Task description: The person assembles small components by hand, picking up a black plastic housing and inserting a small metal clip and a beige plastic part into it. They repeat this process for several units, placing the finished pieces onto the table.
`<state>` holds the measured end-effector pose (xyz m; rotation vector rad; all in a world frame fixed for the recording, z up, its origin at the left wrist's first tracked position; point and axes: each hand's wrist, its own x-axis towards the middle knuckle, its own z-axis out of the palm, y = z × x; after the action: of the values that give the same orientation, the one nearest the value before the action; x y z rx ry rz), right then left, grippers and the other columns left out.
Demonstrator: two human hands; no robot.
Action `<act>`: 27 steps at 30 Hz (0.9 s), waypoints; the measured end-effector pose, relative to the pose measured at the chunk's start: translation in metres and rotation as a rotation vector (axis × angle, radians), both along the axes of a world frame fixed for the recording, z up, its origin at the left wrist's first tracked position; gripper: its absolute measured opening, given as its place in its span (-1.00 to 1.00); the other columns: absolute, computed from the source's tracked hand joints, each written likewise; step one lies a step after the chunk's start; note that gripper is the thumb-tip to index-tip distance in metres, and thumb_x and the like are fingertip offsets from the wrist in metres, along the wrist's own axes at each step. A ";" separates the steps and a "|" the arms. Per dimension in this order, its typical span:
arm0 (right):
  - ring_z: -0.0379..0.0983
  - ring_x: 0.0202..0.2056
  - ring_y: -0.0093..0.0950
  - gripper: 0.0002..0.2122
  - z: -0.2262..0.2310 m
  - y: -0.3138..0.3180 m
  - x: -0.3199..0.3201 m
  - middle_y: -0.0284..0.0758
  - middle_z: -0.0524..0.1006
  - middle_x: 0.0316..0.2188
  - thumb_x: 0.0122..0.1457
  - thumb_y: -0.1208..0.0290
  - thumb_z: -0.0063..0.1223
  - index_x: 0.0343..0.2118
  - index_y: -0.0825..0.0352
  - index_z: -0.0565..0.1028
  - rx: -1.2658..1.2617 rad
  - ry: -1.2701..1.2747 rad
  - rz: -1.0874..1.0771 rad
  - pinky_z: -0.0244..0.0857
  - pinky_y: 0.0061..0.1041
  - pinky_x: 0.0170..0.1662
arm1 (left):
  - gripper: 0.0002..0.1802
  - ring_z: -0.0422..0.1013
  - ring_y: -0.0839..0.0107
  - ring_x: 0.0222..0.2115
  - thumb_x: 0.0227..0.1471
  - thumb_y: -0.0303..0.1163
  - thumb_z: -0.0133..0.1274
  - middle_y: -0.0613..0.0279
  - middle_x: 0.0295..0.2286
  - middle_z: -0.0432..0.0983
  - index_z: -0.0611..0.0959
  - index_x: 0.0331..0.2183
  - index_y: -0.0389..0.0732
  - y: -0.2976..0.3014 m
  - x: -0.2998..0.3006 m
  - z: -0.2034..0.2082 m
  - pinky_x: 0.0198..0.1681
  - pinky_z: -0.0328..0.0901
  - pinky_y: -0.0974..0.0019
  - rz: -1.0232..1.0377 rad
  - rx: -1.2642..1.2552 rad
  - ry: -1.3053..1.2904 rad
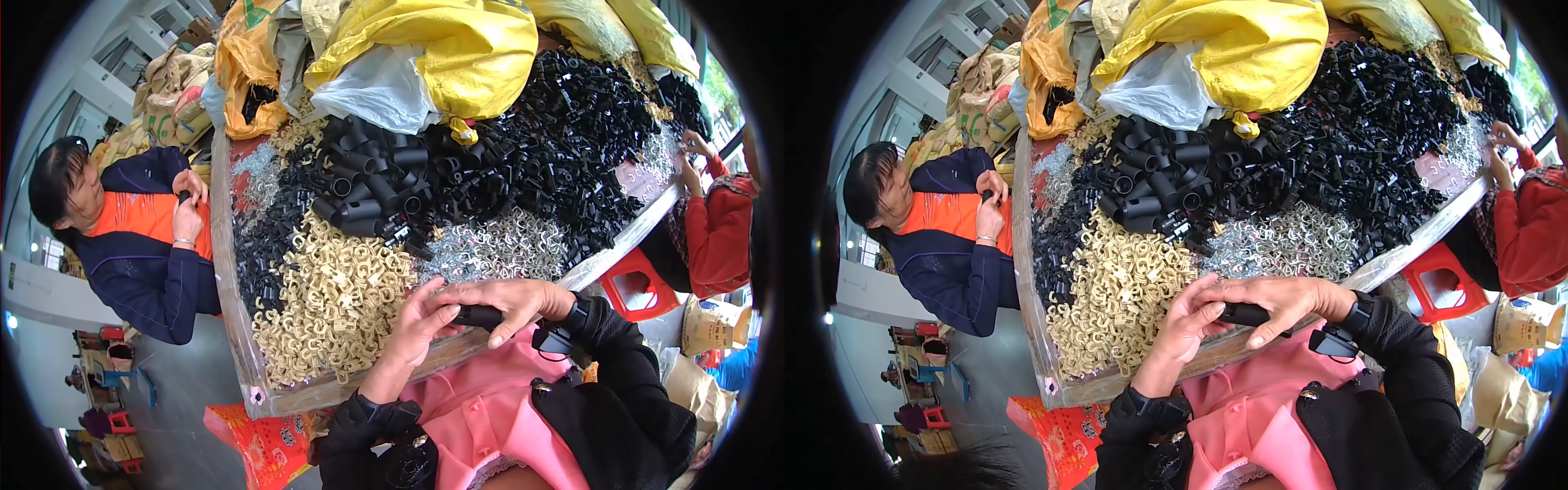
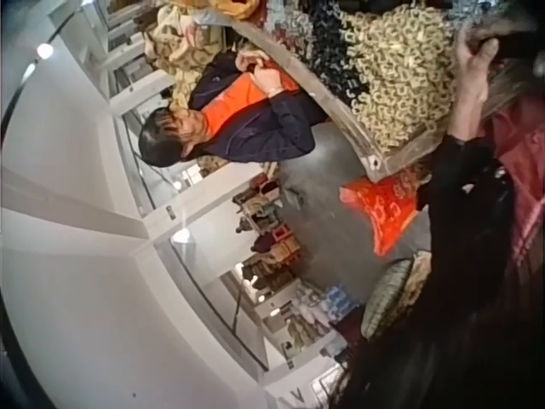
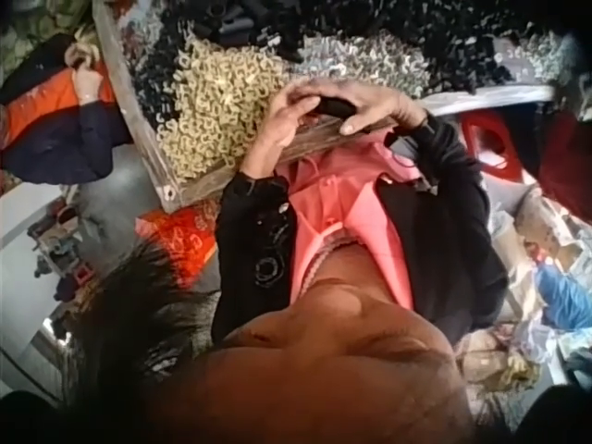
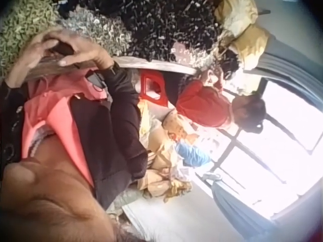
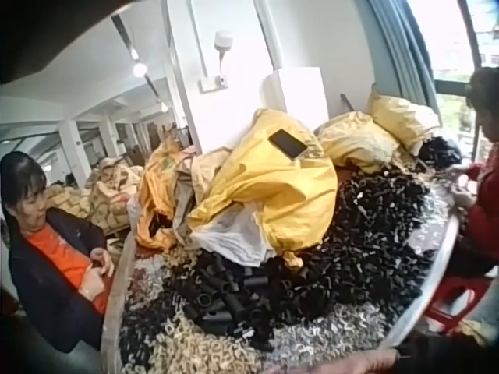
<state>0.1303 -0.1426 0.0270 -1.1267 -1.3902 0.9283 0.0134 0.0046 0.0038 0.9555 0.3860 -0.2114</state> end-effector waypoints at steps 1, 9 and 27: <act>0.21 -0.12 -0.26 -0.42 0.000 -0.001 -0.002 -0.11 0.29 -0.19 -0.11 0.09 -0.01 -0.11 0.46 0.21 0.008 -0.033 -0.035 0.02 -0.33 -0.04 | -0.39 0.39 0.42 -0.42 -0.17 -0.48 0.03 0.15 -0.33 0.38 0.19 -0.04 -0.24 -0.002 0.000 0.000 -0.40 0.34 0.50 -0.002 -0.006 0.000; 0.32 -0.29 -0.33 -0.62 -0.011 -0.027 -0.016 -0.18 0.38 -0.35 -0.21 0.33 -0.04 -0.28 0.43 0.35 0.023 -0.110 -0.352 0.17 -0.43 -0.20 | -0.38 0.38 0.41 -0.41 -0.17 -0.52 0.00 0.11 -0.32 0.37 0.15 -0.04 -0.28 -0.013 0.002 -0.004 -0.37 0.33 0.45 -0.094 -0.185 0.000; 0.39 -0.44 -0.38 -0.76 -0.008 -0.175 -0.020 -0.30 0.44 -0.56 -0.18 0.39 0.07 -0.41 0.37 0.42 -0.778 -0.286 -0.639 0.24 -0.52 -0.39 | -0.67 0.35 0.43 -0.48 -0.31 -0.39 0.11 0.16 -0.40 0.38 0.46 -0.38 -0.26 -0.061 0.147 -0.026 -0.45 0.25 0.45 -0.017 1.497 -0.540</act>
<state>0.1107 -0.3172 0.0194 -2.1985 -0.7576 0.8563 0.1609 -0.0561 -0.0218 2.4073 -0.0428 0.4086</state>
